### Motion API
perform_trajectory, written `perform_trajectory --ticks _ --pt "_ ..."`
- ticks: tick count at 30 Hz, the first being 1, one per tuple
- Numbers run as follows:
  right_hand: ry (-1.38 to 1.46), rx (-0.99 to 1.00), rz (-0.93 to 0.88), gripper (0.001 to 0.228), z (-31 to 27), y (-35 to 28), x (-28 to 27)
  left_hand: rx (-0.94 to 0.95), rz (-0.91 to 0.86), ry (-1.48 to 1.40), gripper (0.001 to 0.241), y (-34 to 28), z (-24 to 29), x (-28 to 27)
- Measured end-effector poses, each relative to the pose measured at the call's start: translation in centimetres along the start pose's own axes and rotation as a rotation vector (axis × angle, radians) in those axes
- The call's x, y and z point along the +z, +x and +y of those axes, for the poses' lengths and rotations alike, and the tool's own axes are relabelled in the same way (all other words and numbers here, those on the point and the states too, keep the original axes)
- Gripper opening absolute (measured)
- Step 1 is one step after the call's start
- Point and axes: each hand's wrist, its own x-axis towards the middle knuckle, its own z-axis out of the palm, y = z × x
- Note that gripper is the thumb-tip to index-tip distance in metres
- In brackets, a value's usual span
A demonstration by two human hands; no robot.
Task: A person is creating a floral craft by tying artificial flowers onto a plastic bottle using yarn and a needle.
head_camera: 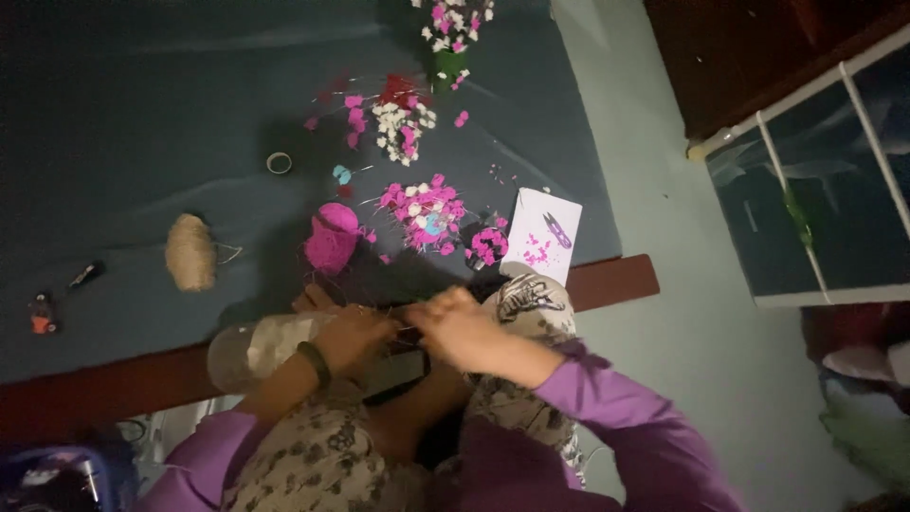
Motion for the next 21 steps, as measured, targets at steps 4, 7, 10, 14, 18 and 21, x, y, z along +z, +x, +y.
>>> perform_trajectory --ticks 4,7,10,14,18,21 --pt "-0.036 0.123 0.16 0.003 -2.3 0.9 3.6 -0.238 0.09 0.204 0.033 -0.7 4.0 -0.1" --pt "0.668 0.518 -0.197 0.019 -1.5 -1.0 2.2 -0.129 -0.029 0.404 0.022 1.1 8.5 -6.6" --pt "1.107 0.835 -0.269 0.017 -0.6 -2.7 3.7 -0.067 0.139 0.48 0.02 1.2 8.7 -5.7" --pt "1.603 1.033 -0.278 0.006 -0.6 -5.1 1.3 0.102 0.343 0.593 0.02 2.3 8.9 -5.1" --pt "1.49 1.044 -0.267 0.007 -0.8 -7.9 1.5 0.167 0.363 0.539 0.021 4.3 12.0 -9.1" --pt "1.144 0.713 -0.388 0.017 0.4 -11.3 3.8 0.166 0.187 0.382 0.017 3.9 11.6 -8.1"
